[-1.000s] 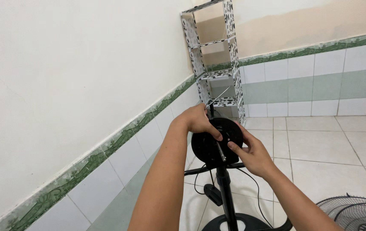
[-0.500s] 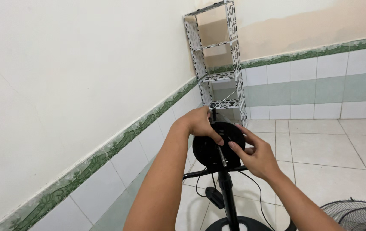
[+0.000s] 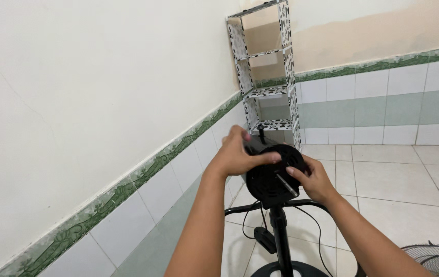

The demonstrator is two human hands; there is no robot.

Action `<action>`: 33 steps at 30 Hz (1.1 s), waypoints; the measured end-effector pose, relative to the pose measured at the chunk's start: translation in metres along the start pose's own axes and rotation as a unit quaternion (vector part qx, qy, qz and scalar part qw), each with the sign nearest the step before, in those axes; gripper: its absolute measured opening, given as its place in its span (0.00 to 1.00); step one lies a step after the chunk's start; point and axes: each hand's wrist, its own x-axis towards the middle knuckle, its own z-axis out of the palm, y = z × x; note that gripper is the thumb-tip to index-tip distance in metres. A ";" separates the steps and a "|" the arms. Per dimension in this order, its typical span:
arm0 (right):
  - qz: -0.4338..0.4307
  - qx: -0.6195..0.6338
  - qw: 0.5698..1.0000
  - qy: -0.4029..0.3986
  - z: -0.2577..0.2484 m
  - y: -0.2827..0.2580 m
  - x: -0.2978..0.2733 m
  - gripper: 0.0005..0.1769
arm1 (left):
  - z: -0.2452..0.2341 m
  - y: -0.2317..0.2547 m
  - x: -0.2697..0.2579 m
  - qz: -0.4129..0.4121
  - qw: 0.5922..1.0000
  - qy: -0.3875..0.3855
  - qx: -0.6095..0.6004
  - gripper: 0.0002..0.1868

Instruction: The person uses a screwdriver to remove and reattach the motor housing of a standing fan. They repeatedly loosen and tighten screws on the motor casing while handling the fan's base and motor unit.

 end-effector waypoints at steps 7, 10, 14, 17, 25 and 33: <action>0.078 0.044 0.993 0.073 0.013 0.005 -0.028 0.26 | 0.091 -0.013 -0.169 -0.184 0.885 0.217 -0.368 0.18; 0.090 0.058 0.991 0.084 0.016 -0.005 -0.032 0.27 | 0.167 -0.022 -0.213 -0.242 0.849 0.042 -0.467 0.20; 0.100 0.084 0.988 0.082 0.021 -0.015 -0.036 0.29 | 0.228 -0.032 -0.225 -0.158 0.914 -0.013 -0.373 0.20; 0.059 0.082 0.993 0.066 0.023 -0.017 -0.038 0.29 | 0.229 -0.023 -0.222 -0.166 0.865 -0.027 -0.473 0.21; 0.134 0.097 0.984 0.071 0.020 -0.028 -0.039 0.30 | 0.167 0.070 -0.183 -0.301 0.759 -0.014 -0.577 0.18; 0.159 0.080 0.978 0.111 0.024 -0.043 -0.038 0.33 | 0.147 0.090 -0.175 -0.290 0.806 0.022 -0.515 0.20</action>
